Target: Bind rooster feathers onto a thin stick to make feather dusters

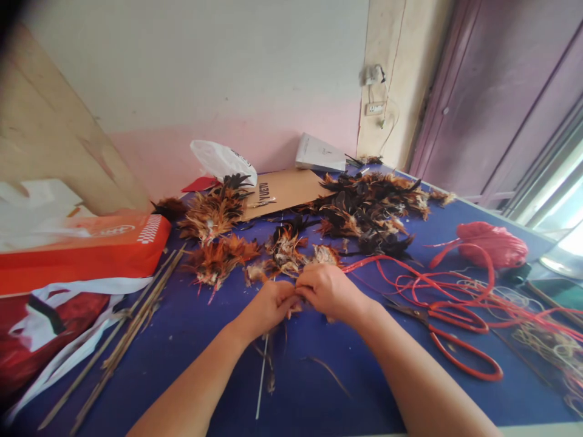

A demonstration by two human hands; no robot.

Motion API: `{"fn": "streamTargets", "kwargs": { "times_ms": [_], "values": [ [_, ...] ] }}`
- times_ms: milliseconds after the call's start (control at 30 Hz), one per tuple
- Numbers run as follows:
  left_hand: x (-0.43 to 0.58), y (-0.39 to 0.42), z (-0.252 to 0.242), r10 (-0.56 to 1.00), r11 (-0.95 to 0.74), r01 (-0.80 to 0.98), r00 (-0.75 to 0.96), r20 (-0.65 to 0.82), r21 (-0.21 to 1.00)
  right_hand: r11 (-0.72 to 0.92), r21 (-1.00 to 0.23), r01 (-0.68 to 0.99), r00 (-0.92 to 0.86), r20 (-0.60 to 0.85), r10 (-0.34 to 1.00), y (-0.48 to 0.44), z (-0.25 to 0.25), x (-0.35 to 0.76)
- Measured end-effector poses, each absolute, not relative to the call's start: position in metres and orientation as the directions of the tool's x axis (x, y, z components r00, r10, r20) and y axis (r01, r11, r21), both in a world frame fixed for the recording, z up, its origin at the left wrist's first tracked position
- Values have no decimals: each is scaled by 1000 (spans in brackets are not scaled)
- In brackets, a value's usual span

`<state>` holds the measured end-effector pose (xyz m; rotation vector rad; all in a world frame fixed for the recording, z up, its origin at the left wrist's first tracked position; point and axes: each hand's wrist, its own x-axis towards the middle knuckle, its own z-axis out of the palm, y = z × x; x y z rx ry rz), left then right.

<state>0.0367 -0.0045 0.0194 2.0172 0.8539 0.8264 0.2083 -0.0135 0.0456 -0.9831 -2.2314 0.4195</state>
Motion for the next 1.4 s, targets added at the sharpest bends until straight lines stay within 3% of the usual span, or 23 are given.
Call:
{"fn": "streamTargets", "kwargs": {
  "times_ms": [133, 200, 333, 467, 733, 1133, 1400],
  "values": [
    [39, -13, 29, 785, -228, 152, 613, 89, 962, 313, -906, 286, -389, 189, 902, -7, 47, 218],
    [40, -13, 30, 821, -100, 44, 569, 57, 994, 133, -990, 39, -351, 111, 930, -4, 40, 214],
    [42, -4, 22, 925, -45, -145, 367, 96, 988, -21, -925, -380, -264, 87, 961, 0, 21, 192],
    [45, 4, 11, 973, -72, -169, 206, 106, 983, -149, -790, -595, -268, 19, 963, 0, 10, 173],
    [52, -1, 12, 990, -64, -176, 110, 84, 982, -229, -735, -639, -268, -67, 961, -4, 10, 165],
    [56, 2, 3, 997, -15, -206, 71, 30, 978, -124, -756, -642, -75, -99, 992, -12, 6, 149],
    [53, 1, 10, 988, -6, -101, 155, 22, 995, -27, -939, -342, 28, -39, 999, -10, 11, 157]
  ]
}}
